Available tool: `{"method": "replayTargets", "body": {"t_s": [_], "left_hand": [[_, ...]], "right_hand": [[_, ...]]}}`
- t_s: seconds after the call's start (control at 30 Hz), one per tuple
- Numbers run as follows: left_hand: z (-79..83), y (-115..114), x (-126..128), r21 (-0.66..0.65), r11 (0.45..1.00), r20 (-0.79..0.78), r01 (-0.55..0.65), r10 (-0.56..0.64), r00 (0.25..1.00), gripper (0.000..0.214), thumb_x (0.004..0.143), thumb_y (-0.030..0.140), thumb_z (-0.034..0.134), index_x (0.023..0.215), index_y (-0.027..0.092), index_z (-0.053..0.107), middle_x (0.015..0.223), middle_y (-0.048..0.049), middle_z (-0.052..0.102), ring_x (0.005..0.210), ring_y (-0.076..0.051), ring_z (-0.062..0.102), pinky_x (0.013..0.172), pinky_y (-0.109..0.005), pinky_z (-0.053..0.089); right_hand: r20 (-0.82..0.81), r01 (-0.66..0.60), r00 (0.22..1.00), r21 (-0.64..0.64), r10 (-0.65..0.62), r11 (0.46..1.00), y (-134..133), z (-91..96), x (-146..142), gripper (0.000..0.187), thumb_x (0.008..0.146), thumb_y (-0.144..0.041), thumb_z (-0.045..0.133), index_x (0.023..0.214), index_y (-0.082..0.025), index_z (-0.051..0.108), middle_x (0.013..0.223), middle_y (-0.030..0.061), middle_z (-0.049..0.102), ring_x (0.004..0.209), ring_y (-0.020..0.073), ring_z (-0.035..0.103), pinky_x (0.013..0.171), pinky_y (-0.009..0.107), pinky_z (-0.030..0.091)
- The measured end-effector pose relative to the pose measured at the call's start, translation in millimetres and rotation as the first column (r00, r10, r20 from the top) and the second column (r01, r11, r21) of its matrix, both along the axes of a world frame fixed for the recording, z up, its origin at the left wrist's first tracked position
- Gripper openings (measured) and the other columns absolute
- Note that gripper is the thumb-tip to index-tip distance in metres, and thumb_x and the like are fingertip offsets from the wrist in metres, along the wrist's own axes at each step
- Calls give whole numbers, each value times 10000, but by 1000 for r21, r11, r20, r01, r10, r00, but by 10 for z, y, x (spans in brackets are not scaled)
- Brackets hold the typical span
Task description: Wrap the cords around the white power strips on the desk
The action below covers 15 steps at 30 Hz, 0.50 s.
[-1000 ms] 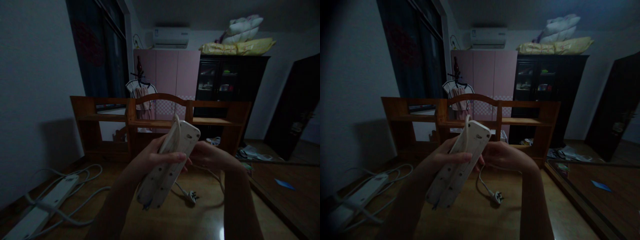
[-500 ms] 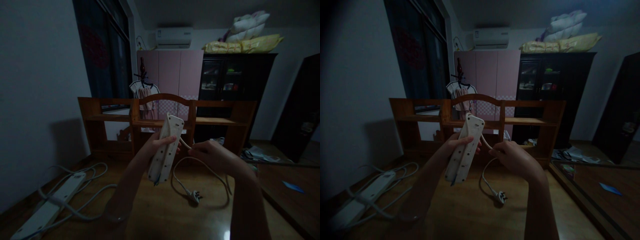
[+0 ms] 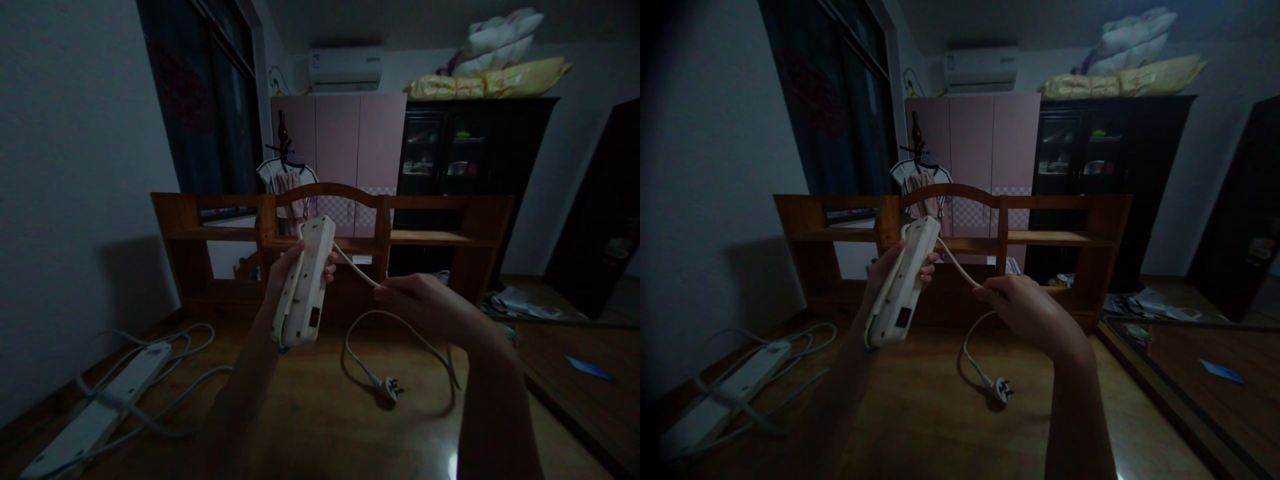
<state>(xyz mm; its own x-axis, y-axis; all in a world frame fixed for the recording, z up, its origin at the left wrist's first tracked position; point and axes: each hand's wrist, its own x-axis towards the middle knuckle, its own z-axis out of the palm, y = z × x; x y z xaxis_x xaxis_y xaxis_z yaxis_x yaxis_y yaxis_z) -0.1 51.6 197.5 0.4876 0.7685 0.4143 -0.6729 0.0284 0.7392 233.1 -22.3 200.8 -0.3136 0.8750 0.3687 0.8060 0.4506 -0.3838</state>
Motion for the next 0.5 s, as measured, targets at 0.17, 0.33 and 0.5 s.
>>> {"method": "replayTargets", "body": {"t_s": [0.17, 0.33, 0.5], "left_hand": [[-144, 203, -17, -28, 990, -97, -142, 139, 986, 348, 853, 379, 567, 931, 59, 679, 820, -134, 681, 649, -182, 645, 590, -259, 553], [-309, 311, 41, 85, 948, -347, -307, 317, 882, 328, 795, 384, 666, 919, 81, 670, 794, -131, 695, 600, -216, 655, 508, -270, 519], [-396, 195, 242, 414, 847, -450, -332, 508, 734, 412, 768, 438, 697, 1031, 126, 639, 844, -91, 688, 677, -242, 650, 587, -302, 507]], "right_hand": [[49, 15, 999, 34, -16, 999, -122, 49, -24, 400, 921, -489, 482, 715, -192, 655, 584, -3, 546, 524, 112, 440, 477, 249, 261], [31, 60, 997, 173, -67, 983, -252, 99, -38, 335, 911, -450, 514, 736, -209, 666, 586, 3, 564, 525, 120, 466, 513, 259, 281], [57, -14, 998, 205, 2, 979, -384, 120, -94, 309, 912, -418, 532, 753, -215, 702, 605, 14, 619, 512, 120, 501, 509, 254, 318]]}}
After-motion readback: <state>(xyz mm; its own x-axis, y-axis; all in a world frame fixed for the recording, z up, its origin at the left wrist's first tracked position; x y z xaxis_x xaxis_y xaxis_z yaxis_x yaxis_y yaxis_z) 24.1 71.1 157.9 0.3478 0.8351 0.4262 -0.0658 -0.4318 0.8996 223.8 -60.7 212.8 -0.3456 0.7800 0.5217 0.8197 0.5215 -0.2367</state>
